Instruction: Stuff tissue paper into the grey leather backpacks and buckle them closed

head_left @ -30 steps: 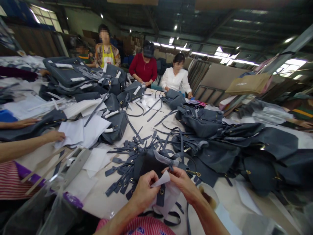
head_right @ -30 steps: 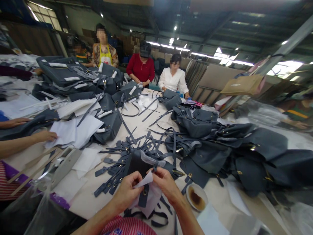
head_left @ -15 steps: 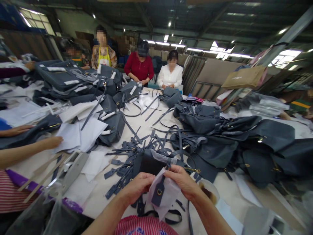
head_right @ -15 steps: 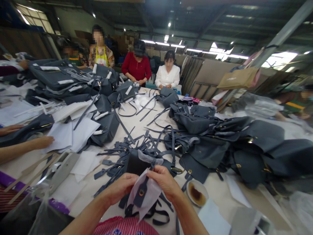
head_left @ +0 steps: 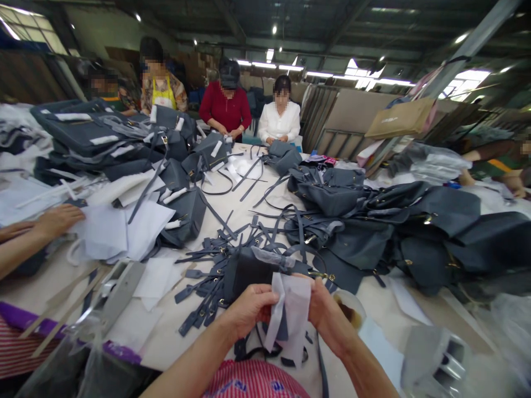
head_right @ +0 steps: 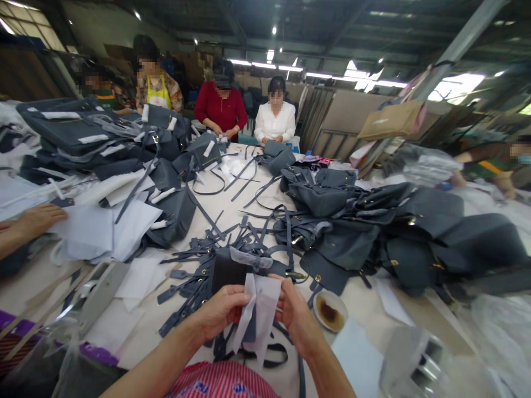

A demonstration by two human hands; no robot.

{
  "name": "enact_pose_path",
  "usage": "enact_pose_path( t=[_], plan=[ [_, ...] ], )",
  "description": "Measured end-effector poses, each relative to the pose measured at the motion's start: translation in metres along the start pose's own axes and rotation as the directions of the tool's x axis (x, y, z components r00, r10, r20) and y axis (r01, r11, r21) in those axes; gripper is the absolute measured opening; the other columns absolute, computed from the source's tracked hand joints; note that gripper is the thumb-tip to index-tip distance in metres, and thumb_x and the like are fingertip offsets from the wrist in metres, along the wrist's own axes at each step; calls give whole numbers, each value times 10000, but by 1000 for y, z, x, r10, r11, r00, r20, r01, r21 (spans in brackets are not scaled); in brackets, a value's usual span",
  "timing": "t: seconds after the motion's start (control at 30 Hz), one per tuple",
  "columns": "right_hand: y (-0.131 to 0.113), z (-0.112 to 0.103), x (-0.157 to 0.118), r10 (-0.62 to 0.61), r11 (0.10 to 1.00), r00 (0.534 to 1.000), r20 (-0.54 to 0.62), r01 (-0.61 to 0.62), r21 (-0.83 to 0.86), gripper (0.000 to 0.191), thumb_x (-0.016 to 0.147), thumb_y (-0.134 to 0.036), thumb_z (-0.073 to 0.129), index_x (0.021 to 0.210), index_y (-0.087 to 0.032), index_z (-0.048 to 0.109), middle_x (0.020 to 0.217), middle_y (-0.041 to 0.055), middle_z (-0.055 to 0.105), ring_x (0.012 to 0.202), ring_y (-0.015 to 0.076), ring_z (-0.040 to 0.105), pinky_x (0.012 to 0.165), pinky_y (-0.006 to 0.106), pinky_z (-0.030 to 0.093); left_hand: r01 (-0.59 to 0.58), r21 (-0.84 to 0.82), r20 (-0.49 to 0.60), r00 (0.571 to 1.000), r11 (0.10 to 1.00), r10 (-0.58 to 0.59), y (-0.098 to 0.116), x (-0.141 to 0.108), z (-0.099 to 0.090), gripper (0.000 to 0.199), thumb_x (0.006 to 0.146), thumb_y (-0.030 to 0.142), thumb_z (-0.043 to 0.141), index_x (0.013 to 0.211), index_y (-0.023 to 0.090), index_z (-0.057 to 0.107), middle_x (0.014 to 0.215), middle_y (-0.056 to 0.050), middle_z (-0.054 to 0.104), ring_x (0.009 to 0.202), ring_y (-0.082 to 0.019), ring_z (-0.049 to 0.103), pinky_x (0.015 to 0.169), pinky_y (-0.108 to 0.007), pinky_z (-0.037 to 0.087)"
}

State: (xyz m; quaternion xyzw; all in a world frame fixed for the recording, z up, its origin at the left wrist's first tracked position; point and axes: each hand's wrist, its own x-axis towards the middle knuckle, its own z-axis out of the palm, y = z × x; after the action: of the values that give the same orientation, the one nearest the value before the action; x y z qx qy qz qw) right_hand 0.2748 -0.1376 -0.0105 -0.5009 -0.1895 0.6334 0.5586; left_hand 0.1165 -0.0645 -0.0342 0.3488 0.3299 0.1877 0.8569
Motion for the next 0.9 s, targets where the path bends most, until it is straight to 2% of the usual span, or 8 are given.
enact_pose_path(
  t=[0.17,0.37,0.47,0.57,0.63,0.7,0.8,0.9],
  plan=[
    [45,-2,-43,22,999,997,-78,-20,29,694,575,-464,847,1184,-237,603,1059,111,719,881,274,689,767,419,534,-10,-37,15,1000,999,11,-3,3,10,319,570,364,778,697,96,660,632,-3,580,546,-94,497,578,-234,407],
    [75,-10,-59,157,980,932,-327,-106,169,389,540,-432,869,701,-152,651,606,28,673,547,165,640,583,295,527,-47,-12,-74,996,999,46,-10,14,16,317,573,388,773,646,114,631,602,7,555,520,-80,448,501,-211,311],
    [79,-14,-72,-50,990,890,-452,-17,-143,414,610,-576,772,672,-196,620,490,-18,573,430,132,520,458,255,424,-98,20,-136,986,995,100,-14,17,18,313,590,391,756,592,123,593,572,24,506,501,-66,394,470,-206,257],
    [75,-5,-78,-445,774,786,-429,97,-625,375,700,-606,673,692,-234,626,458,-29,506,443,142,461,483,273,375,-113,67,-151,981,991,122,-17,16,23,310,605,396,736,582,124,590,572,18,505,503,-68,388,463,-210,249],
    [68,4,-74,-530,610,775,-344,68,-789,328,670,-561,720,702,-245,640,440,-39,475,436,143,440,494,280,339,-106,80,-138,984,991,116,-19,15,27,301,614,390,728,583,125,591,569,18,501,504,-69,388,464,-210,253],
    [63,10,-66,-521,546,800,-299,42,-837,295,668,-519,738,656,-247,623,426,-47,446,427,135,421,492,279,304,-101,92,-130,985,991,113,-20,13,29,297,626,391,723,590,127,592,563,21,492,503,-69,384,467,-208,256],
    [61,9,-58,-476,634,816,-328,60,-771,366,773,-536,627,578,-234,558,439,-43,415,437,127,388,467,269,278,-122,136,-138,980,983,141,-19,11,28,295,631,386,725,580,131,585,538,36,468,493,-63,358,473,-201,257],
    [68,-2,-61,-463,767,763,-452,89,-636,377,762,-586,619,673,-223,571,483,-49,432,462,126,396,449,251,306,-120,149,-123,983,982,139,-17,8,29,269,625,373,716,602,128,608,547,27,505,503,-69,388,482,-196,287]
  ],
)
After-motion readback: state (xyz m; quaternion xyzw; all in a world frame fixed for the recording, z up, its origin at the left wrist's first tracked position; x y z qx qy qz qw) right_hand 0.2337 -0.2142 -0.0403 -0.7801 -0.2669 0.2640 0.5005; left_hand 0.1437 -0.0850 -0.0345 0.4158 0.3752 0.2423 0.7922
